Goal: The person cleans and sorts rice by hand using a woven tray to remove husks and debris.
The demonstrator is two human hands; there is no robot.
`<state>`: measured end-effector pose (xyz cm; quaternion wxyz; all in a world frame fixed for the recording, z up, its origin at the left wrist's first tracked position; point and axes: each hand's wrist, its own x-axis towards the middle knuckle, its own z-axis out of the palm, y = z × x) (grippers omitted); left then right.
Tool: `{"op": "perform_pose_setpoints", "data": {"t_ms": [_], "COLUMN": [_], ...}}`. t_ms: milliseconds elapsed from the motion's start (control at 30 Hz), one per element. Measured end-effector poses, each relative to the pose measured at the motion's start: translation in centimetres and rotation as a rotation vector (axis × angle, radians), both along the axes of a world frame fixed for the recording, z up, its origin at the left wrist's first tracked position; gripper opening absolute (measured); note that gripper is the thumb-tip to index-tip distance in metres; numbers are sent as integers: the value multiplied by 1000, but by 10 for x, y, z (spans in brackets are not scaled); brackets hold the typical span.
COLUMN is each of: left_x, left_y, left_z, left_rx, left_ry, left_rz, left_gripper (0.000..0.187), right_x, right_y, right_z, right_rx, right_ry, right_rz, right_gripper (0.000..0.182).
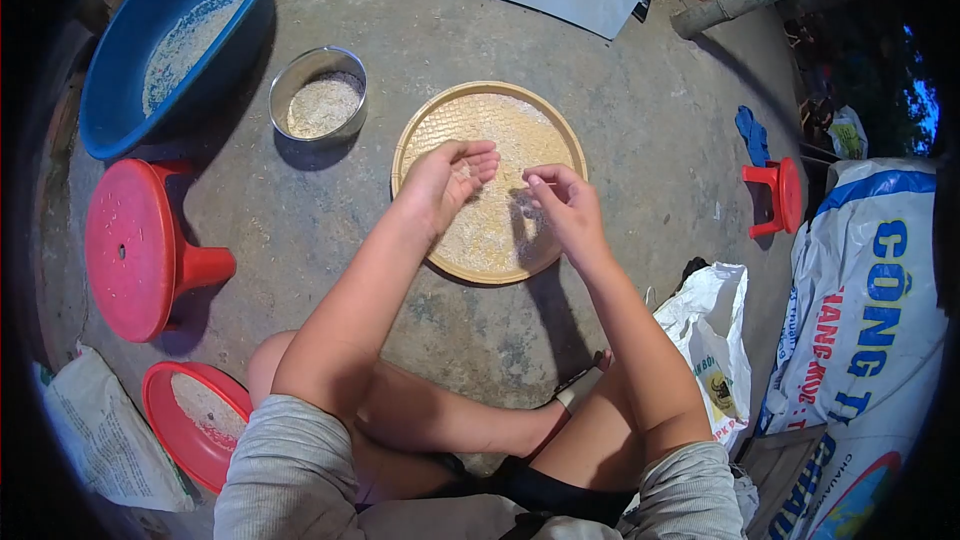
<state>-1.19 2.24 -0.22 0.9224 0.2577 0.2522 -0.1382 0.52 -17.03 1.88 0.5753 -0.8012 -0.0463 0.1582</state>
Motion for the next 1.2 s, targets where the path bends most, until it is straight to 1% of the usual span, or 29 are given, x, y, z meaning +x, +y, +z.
{"op": "perform_pose_setpoints", "data": {"t_ms": [33, 67, 100, 133, 200, 233, 267, 300, 333, 367, 400, 467, 500, 533, 600, 633, 667, 700, 733, 800, 833, 867, 933, 967, 1000, 1067, 1100, 1133, 1200], "left_x": [1, 3, 6, 9, 13, 14, 13, 12, 10, 9, 10, 14, 16, 16, 18, 8, 5, 5, 4, -1, 1, 3, 2, 1, -2, -10, -12, -13, -13], "left_y": [4, 10, 19, 29, 61, 81, 98, 110, 120, 127, 131, 135, 145, 143, 138, 123, 107, 97, 87, 58, 43, 28, 8, -1, -9, -17, -18, -19, -20], "left_z": [5, 11, 19, 26, 34, 32, 31, 32, 33, 34, 33, 21, -4, -10, -14, 14, 20, 23, 30, 52, 44, 31, 22, 12, 11, 11, 13, 15, 13], "left_rx": [5, 6, 46, 86, 197, 326, 457, 462, 598, 734, 738, 968, 1178, 1178, 1685, 1904, 2095, 2090, 2083, 1734, 1447, 1158, 986, 1003, 1020, 1070, 1141, 1212, 1234], "left_ry": [-7, -5, -28, -50, -114, -154, -195, -196, -178, -161, -163, -109, -133, -135, -123, -114, -9, -113, -215, -375, -407, -432, -475, -479, -482, -450, -467, -484, -465], "left_rz": [54, 52, 141, 230, 367, 414, 462, 464, 543, 622, 623, 595, 476, 478, 151, 31, 8, 48, 87, 66, 42, 16, -151, -183, -217, -224, -263, -303, -306], "left_gripper": [33, 33, 33, 32, 31, 30, 30, 30, 33, 35, 35, 34, 34, 34, 37, 41, 41, 39, 37, 31, 29, 26, 23, 23, 23, 27, 27, 27, 27], "right_x": [0, 0, 0, -1, -1, -2, -3, -5, -6, -7, -9, -13, -14, -16, -16, -17, -19, -20, -18, -12, -11, -11, -12, -13, -14, -14, -16, -18, -20], "right_y": [-2, -4, -5, -6, -8, -7, -7, -6, -5, -4, -2, 2, 4, 4, 4, 7, 11, 13, 13, 10, 8, 8, 7, 7, 9, 12, 14, 13, 12], "right_z": [-6, -12, -17, -23, -33, -35, -35, -34, -32, -29, -25, -18, -16, -16, -17, -13, -7, -4, -6, -13, -10, -14, -23, -23, -21, -20, -25, -28, -30], "right_rx": [0, -13, -26, -24, -104, -99, -133, -166, -161, -243, -327, -338, -354, -353, -362, -361, -347, -331, -327, -476, -517, -517, -709, -727, -730, -552, -475, -474, -463], "right_ry": [1, 58, 116, 117, 3, 3, -75, -154, -155, -187, -218, -256, -292, -295, -358, -371, -328, -284, -298, -678, -697, -706, -794, -854, -855, -744, -728, -733, -689], "right_rz": [-2, 5, 12, 11, 66, 67, 103, 140, 142, 176, 208, 213, 218, 218, 224, 219, 185, 154, 151, 194, 263, 260, 383, 415, 411, 462, 417, 420, 410], "right_gripper": [18, 18, 18, 18, 19, 19, 18, 18, 18, 18, 18, 18, 17, 17, 18, 18, 19, 21, 21, 30, 39, 39, 41, 39, 39, 34, 28, 28, 24]}}
